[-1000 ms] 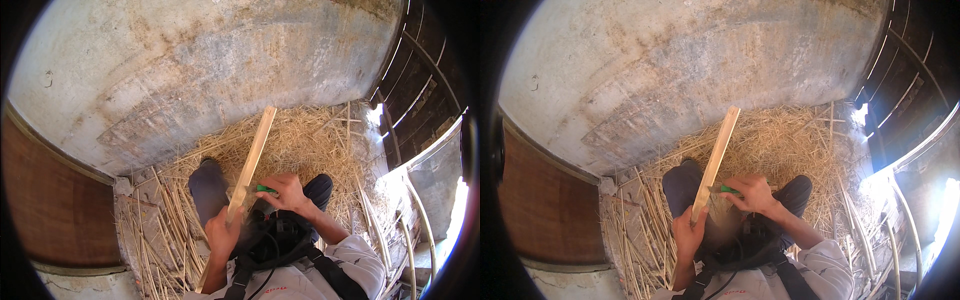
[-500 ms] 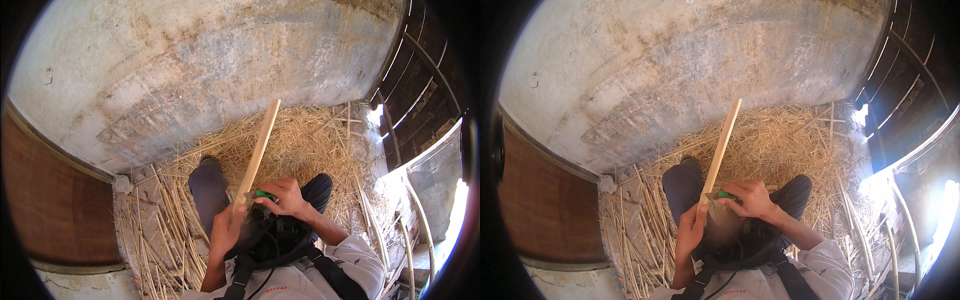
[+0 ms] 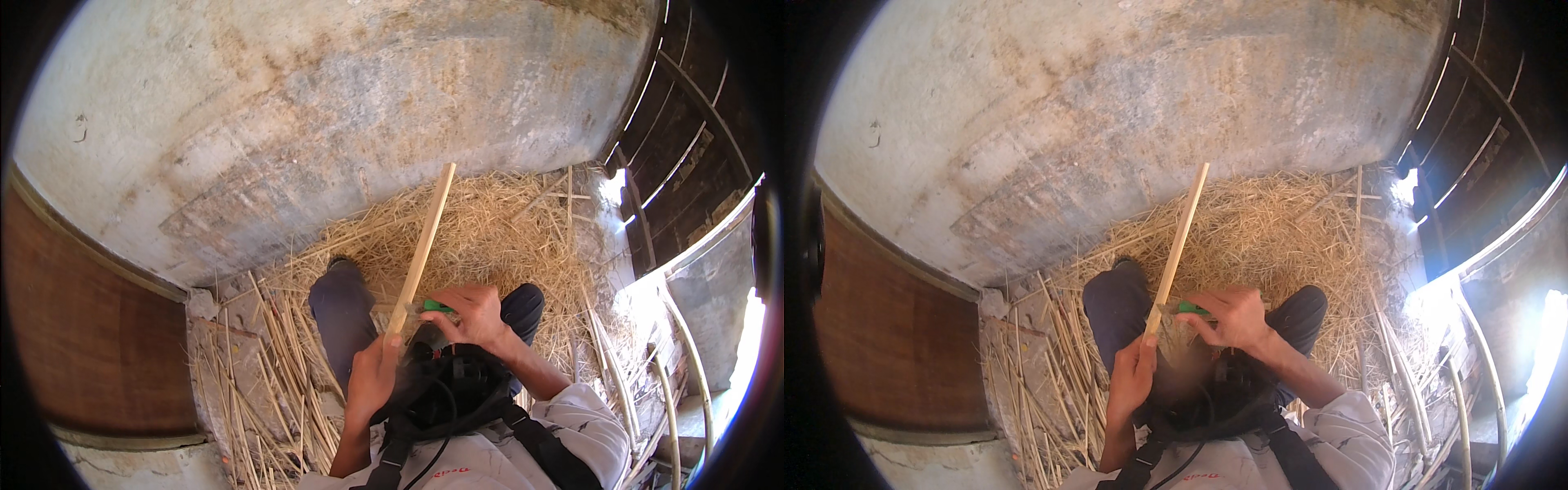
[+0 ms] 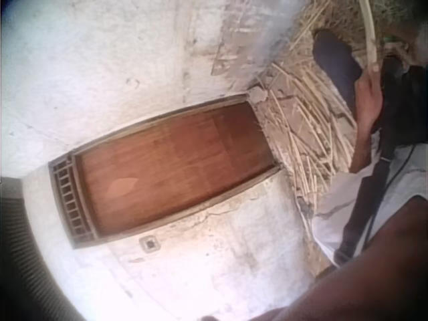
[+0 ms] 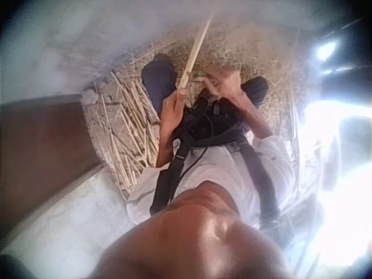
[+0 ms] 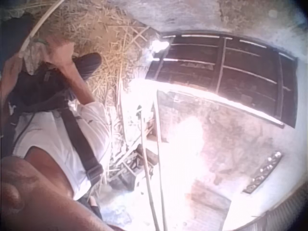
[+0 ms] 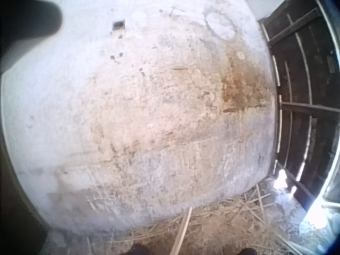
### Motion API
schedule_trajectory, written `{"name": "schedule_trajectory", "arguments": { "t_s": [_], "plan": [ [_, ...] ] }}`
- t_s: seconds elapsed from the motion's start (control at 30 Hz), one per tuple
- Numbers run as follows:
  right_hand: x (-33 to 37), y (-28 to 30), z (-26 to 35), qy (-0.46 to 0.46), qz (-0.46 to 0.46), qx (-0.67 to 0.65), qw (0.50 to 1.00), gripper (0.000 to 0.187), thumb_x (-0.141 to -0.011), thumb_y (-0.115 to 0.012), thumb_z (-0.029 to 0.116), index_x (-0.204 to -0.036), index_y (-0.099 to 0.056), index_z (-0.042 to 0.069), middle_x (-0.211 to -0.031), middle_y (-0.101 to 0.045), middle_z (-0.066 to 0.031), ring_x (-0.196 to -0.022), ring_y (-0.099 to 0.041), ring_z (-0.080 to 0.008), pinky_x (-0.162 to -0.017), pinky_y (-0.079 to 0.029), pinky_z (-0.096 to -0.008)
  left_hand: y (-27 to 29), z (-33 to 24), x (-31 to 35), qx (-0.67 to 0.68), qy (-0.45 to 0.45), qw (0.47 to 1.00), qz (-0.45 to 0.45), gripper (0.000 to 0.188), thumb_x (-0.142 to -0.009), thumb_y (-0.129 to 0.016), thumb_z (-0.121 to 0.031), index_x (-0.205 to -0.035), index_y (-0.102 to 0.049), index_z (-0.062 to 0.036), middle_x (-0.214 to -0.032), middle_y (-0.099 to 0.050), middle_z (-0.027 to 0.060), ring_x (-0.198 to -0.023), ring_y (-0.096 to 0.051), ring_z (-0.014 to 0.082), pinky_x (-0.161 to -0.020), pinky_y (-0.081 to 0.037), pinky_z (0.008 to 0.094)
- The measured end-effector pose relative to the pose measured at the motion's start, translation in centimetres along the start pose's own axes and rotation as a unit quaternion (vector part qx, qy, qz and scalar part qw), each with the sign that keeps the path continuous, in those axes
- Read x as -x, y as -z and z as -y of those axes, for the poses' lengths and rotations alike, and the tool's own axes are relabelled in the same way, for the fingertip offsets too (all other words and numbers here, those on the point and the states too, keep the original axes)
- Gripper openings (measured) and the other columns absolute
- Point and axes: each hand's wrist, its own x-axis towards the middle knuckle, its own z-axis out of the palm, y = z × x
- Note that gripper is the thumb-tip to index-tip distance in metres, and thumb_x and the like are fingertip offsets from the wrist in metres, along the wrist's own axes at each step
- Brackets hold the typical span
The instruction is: The person whittles a thin piece of wood using a green-handled utility knife while sitting in a workspace filled with straw.
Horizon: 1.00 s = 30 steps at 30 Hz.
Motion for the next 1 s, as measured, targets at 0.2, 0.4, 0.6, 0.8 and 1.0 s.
{"name": "schedule_trajectory", "arguments": {
  "t_s": [0.2,0.4,0.6,0.8,1.0],
  "plan": [
    [-0.8,0.6,-0.2,0.014,0.001,0.016,1.0,0.026,-0.083,-0.084,0.035,-0.093,-0.076,0.013,-0.072,-0.068,-0.0019,-0.057,-0.066,-0.0236,-0.053,-0.051,-0.0356,0.1,-0.1,0.2,-0.023,0.009,1.0,0.0,0.041,-0.111,-0.049,-0.033,-0.111,-0.066,0.0044,-0.073,-0.058,0.0241,-0.063,-0.06,0.0329,-0.066,-0.049,0.0426],
    [-1.5,0.4,-0.9,0.029,-0.011,0.022,0.999,0.025,-0.083,-0.084,0.035,-0.092,-0.075,0.013,-0.072,-0.067,-0.0016,-0.057,-0.066,-0.0239,-0.053,-0.05,-0.036,0.4,1.0,0.5,0.0,0.012,1.0,0.01,0.041,-0.111,-0.048,-0.033,-0.107,-0.065,0.005,-0.073,-0.058,0.0234,-0.064,-0.054,0.0297,-0.068,-0.049,0.0423],
    [-1.6,0.3,-2.3,0.016,-0.024,0.016,0.999,0.026,-0.084,-0.084,0.035,-0.093,-0.077,0.012,-0.077,-0.073,-0.0046,-0.06,-0.068,-0.0248,-0.055,-0.051,-0.0357,0.2,2.5,0.5,0.026,0.003,0.999,0.022,0.04,-0.111,-0.049,-0.029,-0.095,-0.061,0.0055,-0.068,-0.052,0.0182,-0.062,-0.046,0.0218,-0.063,-0.045,0.0409],
    [-3.5,1.9,-4.4,-0.061,-0.051,0.053,0.995,0.024,-0.088,-0.082,0.031,-0.094,-0.077,0.008,-0.084,-0.076,-0.0086,-0.067,-0.072,-0.0287,-0.059,-0.055,-0.0358,-0.1,4.1,1.5,0.055,0.012,0.998,0.037,0.039,-0.111,-0.05,-0.026,-0.09,-0.057,0.0057,-0.064,-0.048,0.0158,-0.061,-0.042,0.0173,-0.059,-0.042,0.0398],
    [-5.0,2.4,-6.3,-0.119,-0.066,0.057,0.989,0.022,-0.09,-0.08,0.031,-0.096,-0.078,0.011,-0.073,-0.07,-0.008,-0.06,-0.067,-0.0278,-0.056,-0.052,-0.0364,0.2,3.7,1.8,0.017,0.012,0.999,0.034,0.039,-0.111,-0.05,-0.026,-0.089,-0.057,0.0063,-0.064,-0.046,0.0163,-0.061,-0.042,0.0181,-0.059,-0.042,0.0401]
  ]
}}
